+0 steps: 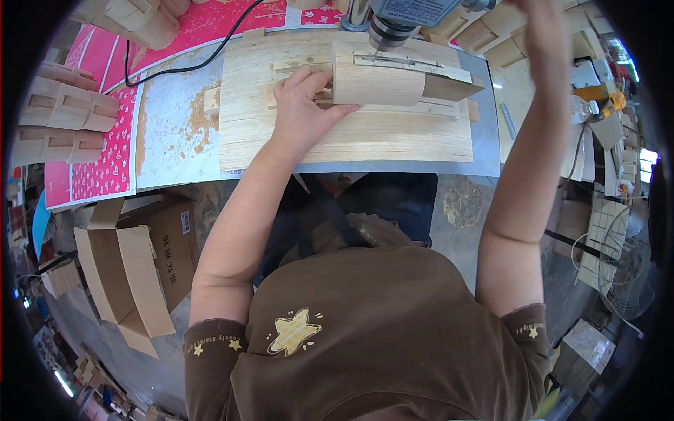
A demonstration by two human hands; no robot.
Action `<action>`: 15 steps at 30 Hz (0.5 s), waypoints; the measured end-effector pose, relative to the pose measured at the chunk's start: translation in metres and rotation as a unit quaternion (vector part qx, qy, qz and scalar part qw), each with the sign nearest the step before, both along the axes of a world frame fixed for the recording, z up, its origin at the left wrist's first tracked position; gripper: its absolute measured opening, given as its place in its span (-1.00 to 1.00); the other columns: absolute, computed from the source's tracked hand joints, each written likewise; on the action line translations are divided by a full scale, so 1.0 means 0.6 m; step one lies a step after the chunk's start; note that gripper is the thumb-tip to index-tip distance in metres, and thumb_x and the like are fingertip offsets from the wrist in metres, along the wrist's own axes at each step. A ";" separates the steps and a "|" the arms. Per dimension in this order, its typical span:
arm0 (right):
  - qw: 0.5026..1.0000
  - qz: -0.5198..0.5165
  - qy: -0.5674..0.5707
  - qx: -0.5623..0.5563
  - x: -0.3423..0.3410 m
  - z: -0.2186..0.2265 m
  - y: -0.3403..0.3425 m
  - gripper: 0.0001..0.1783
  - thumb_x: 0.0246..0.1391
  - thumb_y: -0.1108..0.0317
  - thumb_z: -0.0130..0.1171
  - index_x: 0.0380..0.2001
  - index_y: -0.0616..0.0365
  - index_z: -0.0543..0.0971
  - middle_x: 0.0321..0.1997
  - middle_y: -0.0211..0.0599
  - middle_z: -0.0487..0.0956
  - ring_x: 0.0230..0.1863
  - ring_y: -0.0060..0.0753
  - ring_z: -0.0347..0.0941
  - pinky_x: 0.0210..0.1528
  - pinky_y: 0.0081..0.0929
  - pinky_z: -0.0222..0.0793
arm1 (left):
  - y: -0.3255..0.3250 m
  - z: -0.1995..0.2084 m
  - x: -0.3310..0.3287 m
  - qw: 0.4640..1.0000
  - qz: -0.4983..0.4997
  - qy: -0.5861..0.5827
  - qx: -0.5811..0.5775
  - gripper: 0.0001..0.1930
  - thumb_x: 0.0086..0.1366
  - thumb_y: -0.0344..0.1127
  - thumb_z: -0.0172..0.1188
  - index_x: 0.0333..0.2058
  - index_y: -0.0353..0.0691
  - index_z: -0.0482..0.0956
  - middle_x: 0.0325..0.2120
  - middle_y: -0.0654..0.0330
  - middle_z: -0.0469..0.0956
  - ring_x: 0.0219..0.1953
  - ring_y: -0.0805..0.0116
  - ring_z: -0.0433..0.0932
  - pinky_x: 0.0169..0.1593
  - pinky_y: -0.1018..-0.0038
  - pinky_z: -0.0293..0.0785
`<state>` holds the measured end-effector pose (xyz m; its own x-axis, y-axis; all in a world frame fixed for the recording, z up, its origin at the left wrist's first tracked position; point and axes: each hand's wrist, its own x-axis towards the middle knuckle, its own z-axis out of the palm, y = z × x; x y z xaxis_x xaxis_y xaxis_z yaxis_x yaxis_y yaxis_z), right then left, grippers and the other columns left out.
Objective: Operate a bench drill press to drill precision holes or slots into turned cylindrical wooden blocks clamped in a fixture.
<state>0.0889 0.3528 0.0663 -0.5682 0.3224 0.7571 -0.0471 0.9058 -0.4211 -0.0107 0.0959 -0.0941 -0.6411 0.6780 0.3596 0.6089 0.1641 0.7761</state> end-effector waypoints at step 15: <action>0.956 -0.007 -0.273 0.105 0.110 -0.165 -0.103 -0.69 -0.10 0.23 0.23 -0.27 0.10 0.49 -0.34 -0.35 0.49 -0.20 -0.22 0.38 0.03 -0.26 0.13 | -0.210 0.095 -0.036 0.945 0.121 -0.293 0.074 -0.78 -0.08 -0.39 0.41 -0.48 -0.33 0.57 -0.62 0.31 0.46 -0.62 0.59 0.35 -0.45 0.69 0.30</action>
<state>0.1551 0.2912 -0.0328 -0.8935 0.2073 0.3984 0.1413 0.9718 -0.1887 -0.0323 -0.0303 -0.0370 -0.8894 0.4564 -0.0259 0.0252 0.1056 0.9941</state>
